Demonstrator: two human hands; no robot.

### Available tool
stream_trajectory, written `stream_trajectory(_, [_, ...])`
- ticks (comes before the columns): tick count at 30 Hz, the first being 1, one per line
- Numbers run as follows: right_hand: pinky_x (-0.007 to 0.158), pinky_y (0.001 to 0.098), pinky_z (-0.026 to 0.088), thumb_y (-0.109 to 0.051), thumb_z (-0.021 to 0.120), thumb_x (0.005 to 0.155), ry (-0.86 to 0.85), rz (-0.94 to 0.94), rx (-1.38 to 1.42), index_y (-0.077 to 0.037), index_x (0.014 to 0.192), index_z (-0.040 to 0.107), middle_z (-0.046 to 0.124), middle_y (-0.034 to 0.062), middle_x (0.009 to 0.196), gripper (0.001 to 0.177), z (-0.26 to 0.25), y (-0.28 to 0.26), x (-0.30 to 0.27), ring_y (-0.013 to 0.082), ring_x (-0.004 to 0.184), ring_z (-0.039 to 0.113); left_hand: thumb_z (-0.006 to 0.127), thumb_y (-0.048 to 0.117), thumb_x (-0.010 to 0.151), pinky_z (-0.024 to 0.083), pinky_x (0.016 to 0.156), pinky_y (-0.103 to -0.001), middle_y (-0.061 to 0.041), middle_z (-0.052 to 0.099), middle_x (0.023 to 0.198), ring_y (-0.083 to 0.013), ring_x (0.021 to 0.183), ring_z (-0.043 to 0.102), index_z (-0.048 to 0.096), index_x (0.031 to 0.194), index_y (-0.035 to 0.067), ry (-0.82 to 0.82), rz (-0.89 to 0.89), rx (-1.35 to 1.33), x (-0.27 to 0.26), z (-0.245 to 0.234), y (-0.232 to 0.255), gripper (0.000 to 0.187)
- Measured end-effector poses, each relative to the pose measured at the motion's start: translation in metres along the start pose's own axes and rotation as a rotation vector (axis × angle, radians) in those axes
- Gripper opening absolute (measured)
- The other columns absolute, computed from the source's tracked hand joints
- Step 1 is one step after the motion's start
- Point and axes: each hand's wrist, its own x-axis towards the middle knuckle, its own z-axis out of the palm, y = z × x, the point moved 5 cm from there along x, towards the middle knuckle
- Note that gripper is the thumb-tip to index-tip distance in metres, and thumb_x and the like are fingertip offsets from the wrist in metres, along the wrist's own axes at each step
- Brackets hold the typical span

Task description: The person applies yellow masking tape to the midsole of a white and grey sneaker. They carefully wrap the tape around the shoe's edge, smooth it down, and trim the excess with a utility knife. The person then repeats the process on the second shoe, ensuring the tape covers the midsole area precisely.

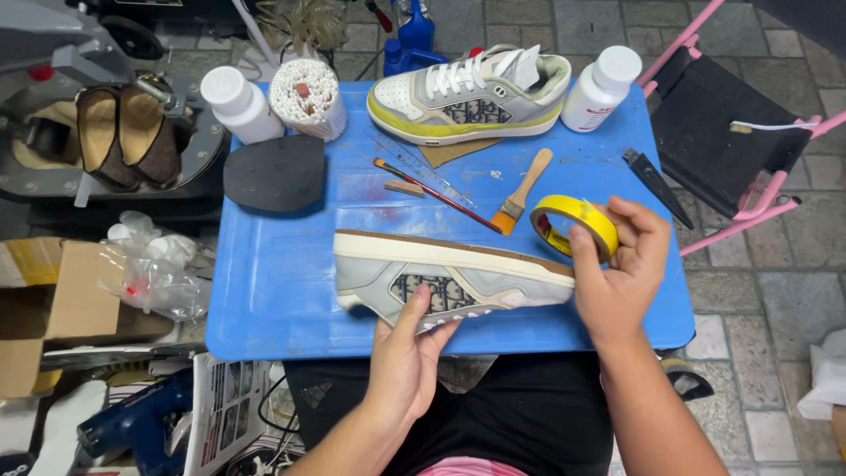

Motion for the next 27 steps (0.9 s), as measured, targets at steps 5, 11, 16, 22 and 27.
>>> stream_trajectory(5, [0.093,0.0272,0.054,0.007,0.07,0.099,-0.048,-0.022,-0.071,0.001,0.137,0.042,0.066,0.0172,0.119,0.048,0.019,0.004,0.011,0.0165,0.108,0.066,0.06,0.025,0.097,0.051,0.106,-0.052,-0.012,0.058,0.139,-0.0253,0.123,0.062,0.045,0.14,0.008,0.008,-0.009,0.038,0.001,-0.003,0.002,0.048])
stream_trajectory(11, [0.091,0.0263,0.055,0.008,0.073,0.097,-0.076,-0.047,-0.068,0.0,0.136,0.042,0.069,0.017,0.117,0.051,0.021,-0.002,0.013,0.0162,0.105,0.069,0.059,0.029,0.093,0.054,0.1,-0.051,-0.016,0.058,0.141,-0.0326,0.121,0.069,0.034,0.144,0.009,-0.122,-0.218,0.319,-0.005,-0.021,0.021,0.06])
stream_trajectory(16, [0.095,0.0289,0.055,0.011,0.074,0.094,-0.091,-0.093,-0.1,0.001,0.135,0.041,0.07,0.019,0.115,0.054,0.017,-0.008,0.008,0.0192,0.107,0.07,0.069,0.037,0.092,0.061,0.08,-0.041,-0.01,0.078,0.111,-0.027,0.093,0.08,0.045,0.136,0.015,-0.078,-0.232,1.195,-0.028,-0.022,0.053,0.055])
stream_trajectory(22, [0.095,0.0284,0.056,0.01,0.075,0.094,-0.039,-0.032,0.021,0.0,0.135,0.04,0.07,0.0188,0.116,0.054,0.015,0.003,0.0,0.0187,0.107,0.07,0.076,0.026,0.086,0.055,0.055,-0.032,-0.007,0.071,0.067,-0.0195,0.056,0.07,0.073,0.087,0.004,-0.136,0.51,1.586,-0.038,0.054,0.088,0.023])
stream_trajectory(27, [0.097,0.03,0.056,0.01,0.078,0.092,-0.003,-0.148,-0.073,-0.001,0.132,0.04,0.069,0.0196,0.116,0.056,0.012,0.002,-0.012,0.0219,0.109,0.071,0.079,0.018,0.088,0.056,0.073,-0.03,-0.01,0.068,0.095,-0.0194,0.083,0.068,0.066,0.115,-0.001,-0.484,0.808,1.209,-0.002,0.121,0.05,0.036])
